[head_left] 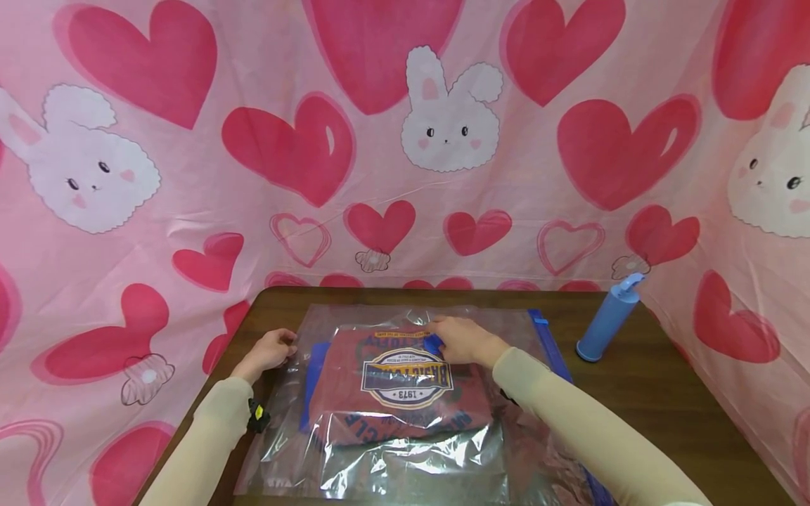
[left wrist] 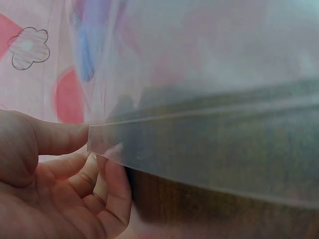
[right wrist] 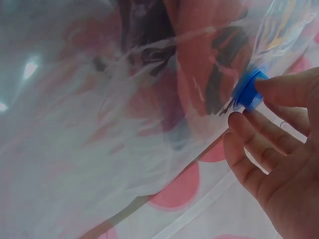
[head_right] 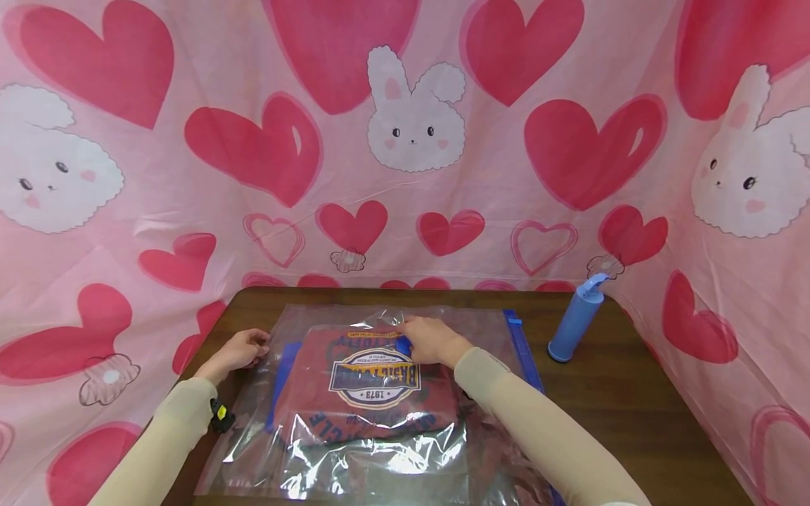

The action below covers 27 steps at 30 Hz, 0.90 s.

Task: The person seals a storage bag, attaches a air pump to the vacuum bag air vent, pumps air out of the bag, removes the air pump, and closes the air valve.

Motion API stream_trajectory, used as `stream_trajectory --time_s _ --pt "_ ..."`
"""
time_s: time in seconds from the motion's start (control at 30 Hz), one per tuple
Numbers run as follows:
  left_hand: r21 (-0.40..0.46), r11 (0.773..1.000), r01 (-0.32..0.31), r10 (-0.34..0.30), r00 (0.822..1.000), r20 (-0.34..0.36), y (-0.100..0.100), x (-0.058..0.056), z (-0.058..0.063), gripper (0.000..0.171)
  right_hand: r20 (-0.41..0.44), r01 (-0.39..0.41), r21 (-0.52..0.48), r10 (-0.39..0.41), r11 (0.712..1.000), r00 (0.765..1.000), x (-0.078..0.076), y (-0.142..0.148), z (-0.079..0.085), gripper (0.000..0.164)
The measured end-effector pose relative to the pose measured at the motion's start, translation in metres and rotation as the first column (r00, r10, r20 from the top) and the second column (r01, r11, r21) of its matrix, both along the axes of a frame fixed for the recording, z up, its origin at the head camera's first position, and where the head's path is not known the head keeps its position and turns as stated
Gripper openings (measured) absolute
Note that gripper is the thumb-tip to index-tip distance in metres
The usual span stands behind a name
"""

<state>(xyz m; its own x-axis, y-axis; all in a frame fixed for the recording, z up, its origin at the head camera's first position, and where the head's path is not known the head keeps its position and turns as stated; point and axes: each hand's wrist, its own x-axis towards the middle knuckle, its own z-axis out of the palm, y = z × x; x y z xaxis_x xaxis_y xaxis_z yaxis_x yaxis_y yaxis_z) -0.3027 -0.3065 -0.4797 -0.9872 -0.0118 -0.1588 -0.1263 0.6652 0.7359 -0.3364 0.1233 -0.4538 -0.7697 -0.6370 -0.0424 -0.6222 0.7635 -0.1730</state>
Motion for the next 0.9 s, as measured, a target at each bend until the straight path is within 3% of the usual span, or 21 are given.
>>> stream_trajectory --time_s 0.2,0.47,0.9 --pt "0.005 1.000 0.002 -0.002 1.000 -0.011 0.0005 0.0004 -0.0003 0.033 -0.048 -0.002 0.023 0.003 1.000 0.999 0.0000 -0.0006 -0.0015 0.042" --pt "0.015 0.999 0.029 -0.029 0.999 -0.033 -0.0007 0.0023 0.0031 0.034 -0.088 0.000 -0.032 -0.003 0.999 0.996 -0.0013 -0.0003 -0.0046 0.026" --pt "0.002 1.000 -0.002 0.002 1.000 -0.011 0.0000 0.0012 0.0012 0.034 -0.105 0.013 -0.046 -0.018 0.999 0.994 -0.0003 -0.0003 -0.0062 0.027"
